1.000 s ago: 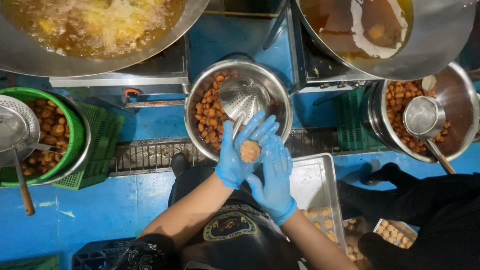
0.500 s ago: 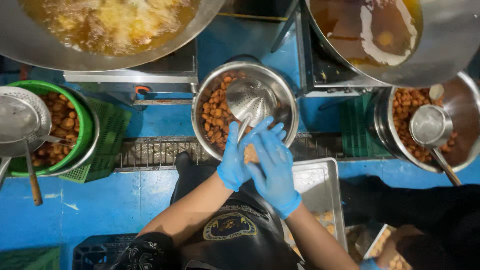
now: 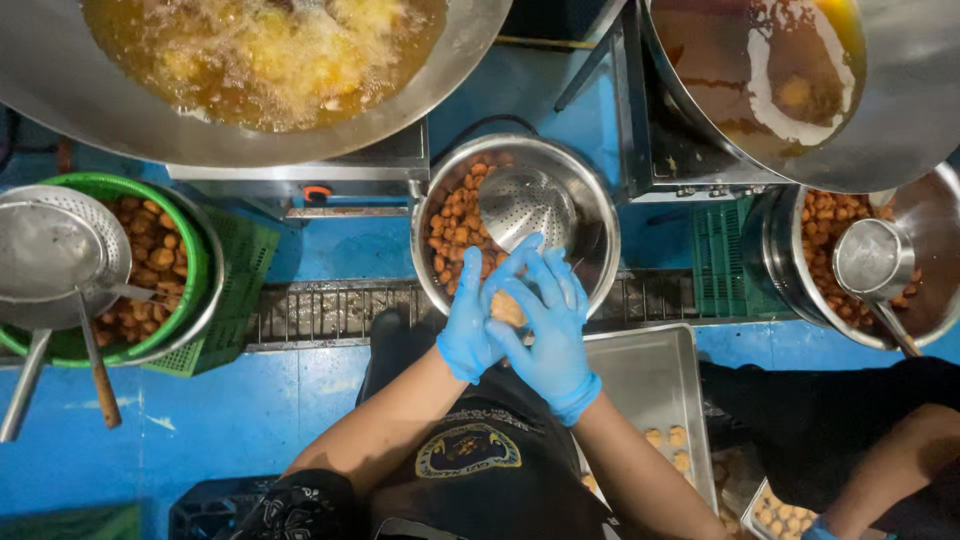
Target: The person takes portions of dough mixture, rolls and shapes each portion into a ball between their gloved palms, places shaped balls on a tray, and drops balls by hand into a wok of hot oil to fry, with fried pieces accumulating in nearby bowls.
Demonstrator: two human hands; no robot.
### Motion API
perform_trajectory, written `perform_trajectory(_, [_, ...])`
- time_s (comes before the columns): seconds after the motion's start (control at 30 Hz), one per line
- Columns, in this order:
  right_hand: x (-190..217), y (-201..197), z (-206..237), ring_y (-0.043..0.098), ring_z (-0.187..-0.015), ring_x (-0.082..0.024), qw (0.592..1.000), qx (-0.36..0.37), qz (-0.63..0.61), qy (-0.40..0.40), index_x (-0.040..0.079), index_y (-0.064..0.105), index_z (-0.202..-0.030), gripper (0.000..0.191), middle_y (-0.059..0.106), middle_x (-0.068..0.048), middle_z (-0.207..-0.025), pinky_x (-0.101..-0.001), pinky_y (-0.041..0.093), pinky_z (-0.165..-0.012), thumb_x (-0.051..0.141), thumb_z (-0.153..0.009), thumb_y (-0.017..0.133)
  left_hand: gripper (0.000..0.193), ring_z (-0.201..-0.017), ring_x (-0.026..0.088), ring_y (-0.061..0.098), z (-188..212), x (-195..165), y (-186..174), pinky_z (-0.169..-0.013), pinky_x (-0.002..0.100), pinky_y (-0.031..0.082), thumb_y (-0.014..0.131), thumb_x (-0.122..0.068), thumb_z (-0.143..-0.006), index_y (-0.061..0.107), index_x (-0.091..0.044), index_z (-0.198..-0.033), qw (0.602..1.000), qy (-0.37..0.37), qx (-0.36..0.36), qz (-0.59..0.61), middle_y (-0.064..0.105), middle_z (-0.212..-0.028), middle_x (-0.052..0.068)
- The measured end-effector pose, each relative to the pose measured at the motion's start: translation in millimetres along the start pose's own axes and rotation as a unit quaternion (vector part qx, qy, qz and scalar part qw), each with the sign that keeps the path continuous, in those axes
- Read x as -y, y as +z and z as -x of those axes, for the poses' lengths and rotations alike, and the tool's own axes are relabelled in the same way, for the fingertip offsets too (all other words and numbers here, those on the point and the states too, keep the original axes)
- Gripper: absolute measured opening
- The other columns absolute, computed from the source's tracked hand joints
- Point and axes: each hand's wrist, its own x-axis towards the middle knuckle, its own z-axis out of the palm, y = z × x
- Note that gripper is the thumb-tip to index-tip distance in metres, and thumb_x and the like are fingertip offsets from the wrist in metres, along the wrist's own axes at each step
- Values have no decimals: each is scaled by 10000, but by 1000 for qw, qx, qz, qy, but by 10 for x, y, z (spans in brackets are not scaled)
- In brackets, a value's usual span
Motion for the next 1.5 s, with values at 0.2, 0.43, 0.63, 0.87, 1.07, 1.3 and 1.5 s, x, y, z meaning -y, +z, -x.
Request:
perform_trajectory(0.2, [381,335,-275,408,-1513,-405,1000,-9,5,16,75,590,-1416,553,472,-188,-1587,-533,281,-1248,314,-926,683,864,-1452,328,430,169,-547,-113,-1234,494,325,300,-720,-1019,300,-116,-1636,1000,-9,6,26,433,-1590,142])
perform_trajectory(0.43, [967,729,-671,409,-1462,-429,997,63,27,-37,-21,456,-1506,765,437,-261,-1567,-548,275,-1193,419,-910,648,844,-1506,337,357,293,-1149,-323,-1253,478,292,289,-697,-1046,297,-87,-1630,998,10,14,57,350,-1646,190])
perform_trajectory(0.63, [1264,932,-919,401,-1469,-469,998,55,-19,-39,-23,449,-1523,811,418,-290,-1577,-541,269,-1211,474,-915,650,866,-1529,343,333,367,-1528,-241,-1264,475,279,307,-699,-1021,306,-71,-1618,999,-11,-27,28,352,-1653,183])
perform_trajectory(0.87, [1090,697,-562,465,-1500,-350,973,-107,-185,89,9,444,-1542,594,477,-203,-1592,-449,332,-1259,319,-1044,533,943,-1370,398,548,319,-2773,32,-1145,565,432,367,-773,-1005,421,-43,-1599,998,-43,-42,-14,501,-1540,257])
perform_trajectory(1.07, [507,1106,-16,580,-1317,-236,867,-179,-323,333,-28,487,-1498,466,599,-147,-1451,-364,435,-1135,116,-1056,454,1001,-1116,332,599,83,-4640,96,-899,439,517,365,-847,-984,638,2,-1436,861,-148,-128,-469,631,-1301,216])
perform_trajectory(1.3, [258,1433,627,652,-1108,-216,709,-225,-441,502,-64,599,-1388,402,673,-163,-1258,-347,520,-978,218,-1122,493,797,-1180,387,634,164,-5169,-68,-945,586,525,381,-728,-960,786,-59,-1111,252,-359,-334,-834,699,-1271,186])
perform_trajectory(1.5, [226,1444,954,675,-989,-175,734,-172,-299,585,-10,662,-1298,406,715,-104,-1142,-343,550,-806,305,-1106,494,726,-1280,397,587,293,-5415,-66,-1077,520,450,354,-743,-972,711,-196,-1289,46,-330,-229,-915,637,-1403,144])
